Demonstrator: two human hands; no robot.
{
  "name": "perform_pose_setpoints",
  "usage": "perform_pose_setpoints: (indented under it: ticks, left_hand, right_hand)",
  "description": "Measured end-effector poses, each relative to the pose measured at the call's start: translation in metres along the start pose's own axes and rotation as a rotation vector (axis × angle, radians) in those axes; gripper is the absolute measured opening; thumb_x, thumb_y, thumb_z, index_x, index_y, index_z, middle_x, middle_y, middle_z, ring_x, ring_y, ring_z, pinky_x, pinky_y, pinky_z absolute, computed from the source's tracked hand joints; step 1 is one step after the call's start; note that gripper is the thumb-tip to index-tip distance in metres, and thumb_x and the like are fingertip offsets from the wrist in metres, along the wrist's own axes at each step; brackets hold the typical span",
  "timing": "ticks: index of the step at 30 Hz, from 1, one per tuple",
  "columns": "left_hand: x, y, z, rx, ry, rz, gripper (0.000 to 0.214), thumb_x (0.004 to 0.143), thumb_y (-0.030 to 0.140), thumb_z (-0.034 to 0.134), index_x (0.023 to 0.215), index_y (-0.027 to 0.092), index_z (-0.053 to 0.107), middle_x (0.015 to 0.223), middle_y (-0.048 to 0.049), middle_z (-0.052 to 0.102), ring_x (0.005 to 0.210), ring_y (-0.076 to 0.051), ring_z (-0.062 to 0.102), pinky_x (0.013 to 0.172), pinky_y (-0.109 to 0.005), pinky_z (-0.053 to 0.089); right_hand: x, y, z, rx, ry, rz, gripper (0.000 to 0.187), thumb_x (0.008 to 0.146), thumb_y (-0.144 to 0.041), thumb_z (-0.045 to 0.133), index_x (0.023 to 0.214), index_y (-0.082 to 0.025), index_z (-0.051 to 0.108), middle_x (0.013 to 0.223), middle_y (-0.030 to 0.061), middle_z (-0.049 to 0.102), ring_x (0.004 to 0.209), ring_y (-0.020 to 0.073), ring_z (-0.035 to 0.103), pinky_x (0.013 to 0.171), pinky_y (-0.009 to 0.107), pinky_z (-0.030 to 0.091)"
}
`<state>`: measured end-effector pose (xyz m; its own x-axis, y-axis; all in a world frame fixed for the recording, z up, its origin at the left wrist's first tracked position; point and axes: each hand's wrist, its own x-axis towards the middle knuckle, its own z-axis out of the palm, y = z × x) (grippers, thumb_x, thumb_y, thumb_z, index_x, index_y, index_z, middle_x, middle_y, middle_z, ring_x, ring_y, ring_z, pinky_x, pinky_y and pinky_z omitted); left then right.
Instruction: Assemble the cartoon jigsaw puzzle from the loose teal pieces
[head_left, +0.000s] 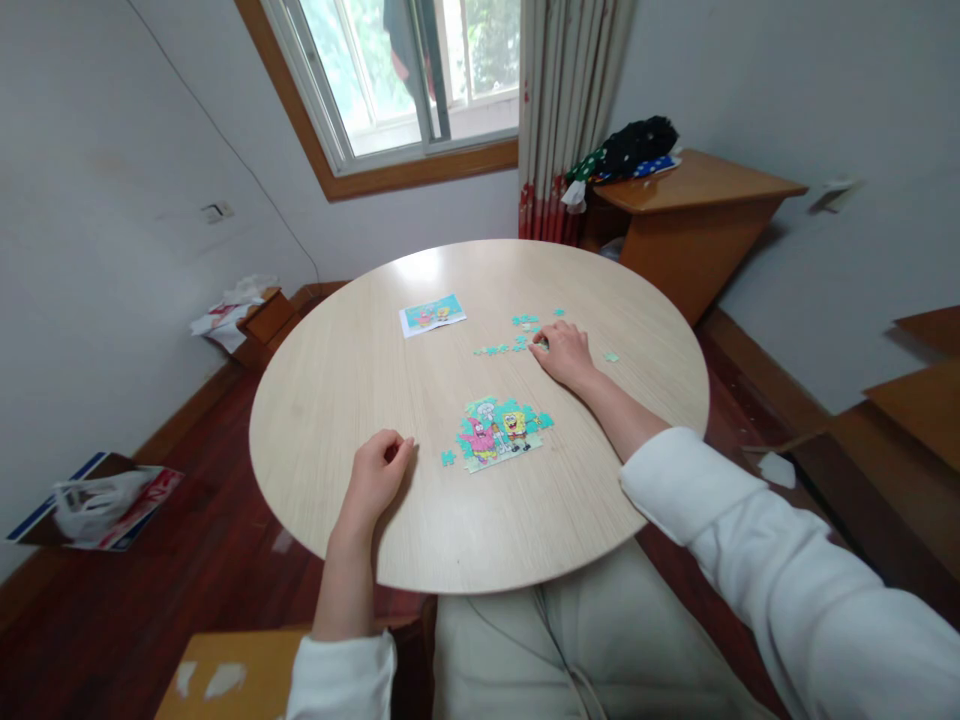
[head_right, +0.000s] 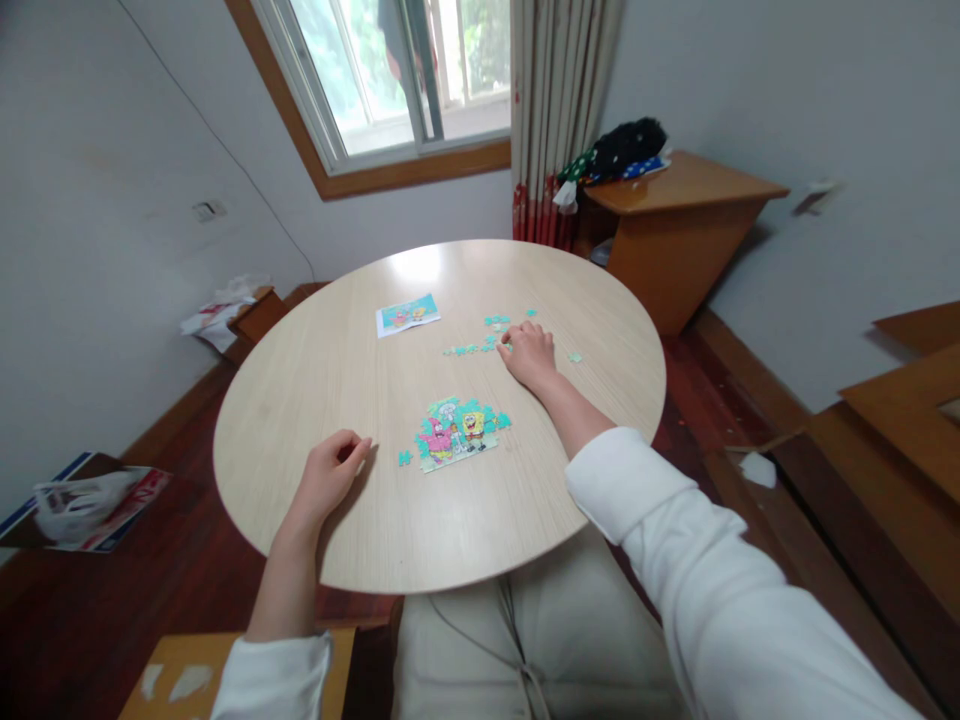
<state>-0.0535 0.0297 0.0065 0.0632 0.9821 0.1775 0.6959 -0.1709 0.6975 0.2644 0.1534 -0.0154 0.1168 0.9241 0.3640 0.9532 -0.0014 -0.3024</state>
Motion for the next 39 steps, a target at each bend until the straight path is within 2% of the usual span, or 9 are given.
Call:
perform_pose_setpoints:
  ticks: [23,39]
  left_hand:
    - [-0.0004,0.0055,-0.0033,0.012,-0.008,-0.003,0.029,0.078,0.038,0.047,0.056,0.019,0.042,0.055,0.0025,0.042,0.055,-0.012,0.040,0.056,-0.026,0.032]
    - [0.0005,0.0015,-0.0017,0.014,-0.005,0.001,0.029,0.078,0.038,0.048,0.056,0.019,0.043,0.056,0.0028,0.041,0.056,-0.012,0.040,0.056,-0.026,0.032]
  right_hand:
    - [0.0013,0.0020,0.0025,0.057,-0.021,-0.006,0.019,0.085,-0.030,0.049,0.091,-0.021,0.065,0.102,0.0108,0.058,0.101,0.0273,0.047,0.084,0.041,0.034]
    - [-0.0003,-0.0004,-0.0013,0.073,-0.027,0.006,0.020,0.083,-0.028,0.049,0.092,-0.021,0.065,0.103,0.0112,0.059,0.101,0.0279,0.047,0.085,0.042,0.034]
